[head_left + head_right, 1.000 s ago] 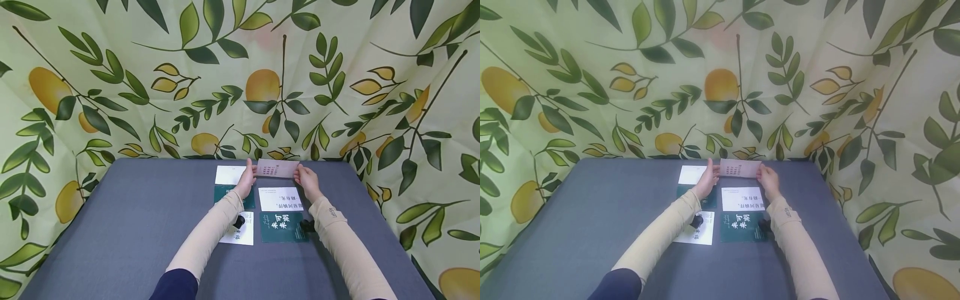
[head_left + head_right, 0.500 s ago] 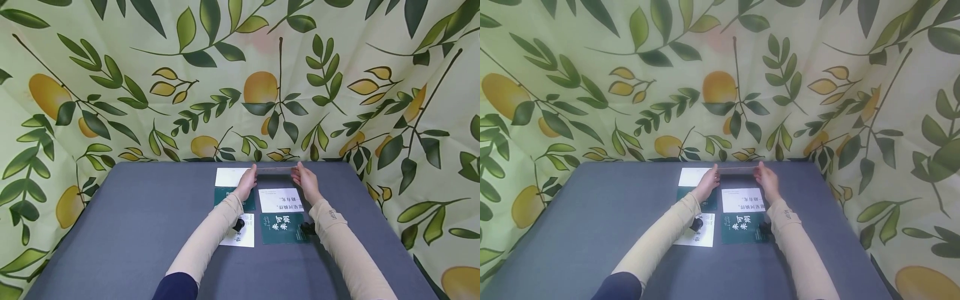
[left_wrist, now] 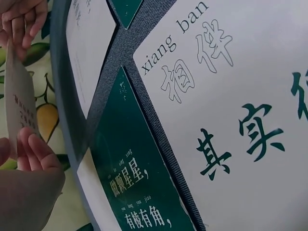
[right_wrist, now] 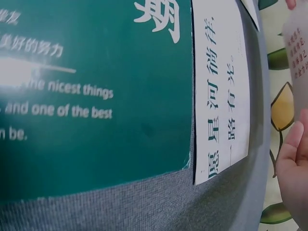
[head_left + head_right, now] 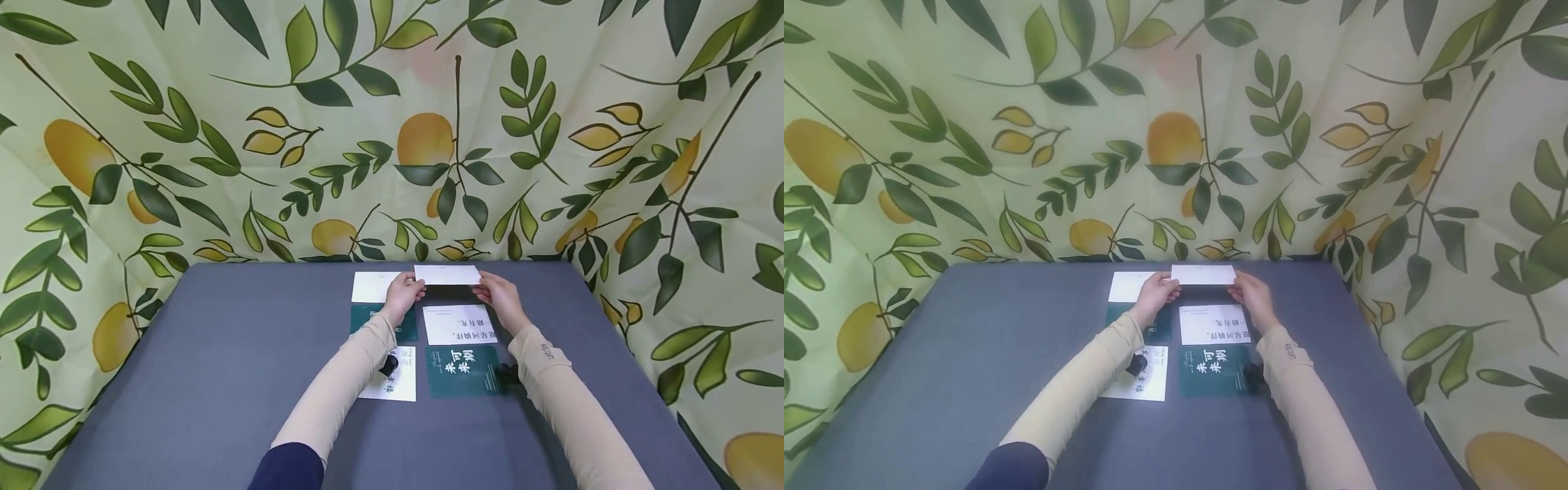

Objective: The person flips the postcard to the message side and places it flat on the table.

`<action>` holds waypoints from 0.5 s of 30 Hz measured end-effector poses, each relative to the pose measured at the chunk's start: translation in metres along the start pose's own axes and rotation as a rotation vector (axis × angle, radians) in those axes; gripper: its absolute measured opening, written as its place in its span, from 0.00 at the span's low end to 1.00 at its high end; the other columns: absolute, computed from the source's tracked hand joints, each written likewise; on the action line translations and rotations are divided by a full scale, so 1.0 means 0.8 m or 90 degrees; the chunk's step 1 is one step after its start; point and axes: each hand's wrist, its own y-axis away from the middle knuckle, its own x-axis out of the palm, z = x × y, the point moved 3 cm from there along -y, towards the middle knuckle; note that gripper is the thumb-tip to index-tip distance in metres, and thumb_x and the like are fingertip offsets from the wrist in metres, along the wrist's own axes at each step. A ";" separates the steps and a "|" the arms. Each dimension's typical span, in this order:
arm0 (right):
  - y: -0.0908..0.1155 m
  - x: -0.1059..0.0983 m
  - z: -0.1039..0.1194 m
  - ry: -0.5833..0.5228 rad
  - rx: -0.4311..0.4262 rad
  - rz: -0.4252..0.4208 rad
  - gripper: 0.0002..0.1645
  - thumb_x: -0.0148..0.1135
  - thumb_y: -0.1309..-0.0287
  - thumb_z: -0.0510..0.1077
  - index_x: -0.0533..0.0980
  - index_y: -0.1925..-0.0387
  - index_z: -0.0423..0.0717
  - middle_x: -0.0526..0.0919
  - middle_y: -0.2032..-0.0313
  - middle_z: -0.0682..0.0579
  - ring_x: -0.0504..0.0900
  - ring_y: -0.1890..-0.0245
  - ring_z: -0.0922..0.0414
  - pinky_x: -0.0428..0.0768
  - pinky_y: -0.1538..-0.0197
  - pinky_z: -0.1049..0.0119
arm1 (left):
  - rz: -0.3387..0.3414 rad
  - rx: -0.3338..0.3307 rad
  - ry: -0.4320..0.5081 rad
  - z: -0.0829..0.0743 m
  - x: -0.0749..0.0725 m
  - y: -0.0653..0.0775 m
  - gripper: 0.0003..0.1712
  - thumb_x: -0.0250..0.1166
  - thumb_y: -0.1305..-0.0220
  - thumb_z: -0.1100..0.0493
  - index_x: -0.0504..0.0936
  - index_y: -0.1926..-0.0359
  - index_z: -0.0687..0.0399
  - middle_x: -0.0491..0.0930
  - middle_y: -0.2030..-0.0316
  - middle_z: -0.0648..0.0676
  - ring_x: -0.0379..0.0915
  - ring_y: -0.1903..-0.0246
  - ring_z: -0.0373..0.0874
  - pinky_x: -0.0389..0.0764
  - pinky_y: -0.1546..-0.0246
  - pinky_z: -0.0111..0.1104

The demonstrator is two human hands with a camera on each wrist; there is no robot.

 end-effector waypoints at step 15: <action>-0.006 -0.001 -0.005 0.132 0.001 -0.045 0.33 0.58 0.42 0.47 0.63 0.36 0.44 0.72 0.76 0.52 0.71 0.68 0.54 0.69 0.67 0.63 | -0.053 0.081 -0.196 -0.009 0.001 0.007 0.22 0.63 0.43 0.64 0.74 0.47 0.65 0.79 0.72 0.57 0.71 0.77 0.40 0.70 0.73 0.26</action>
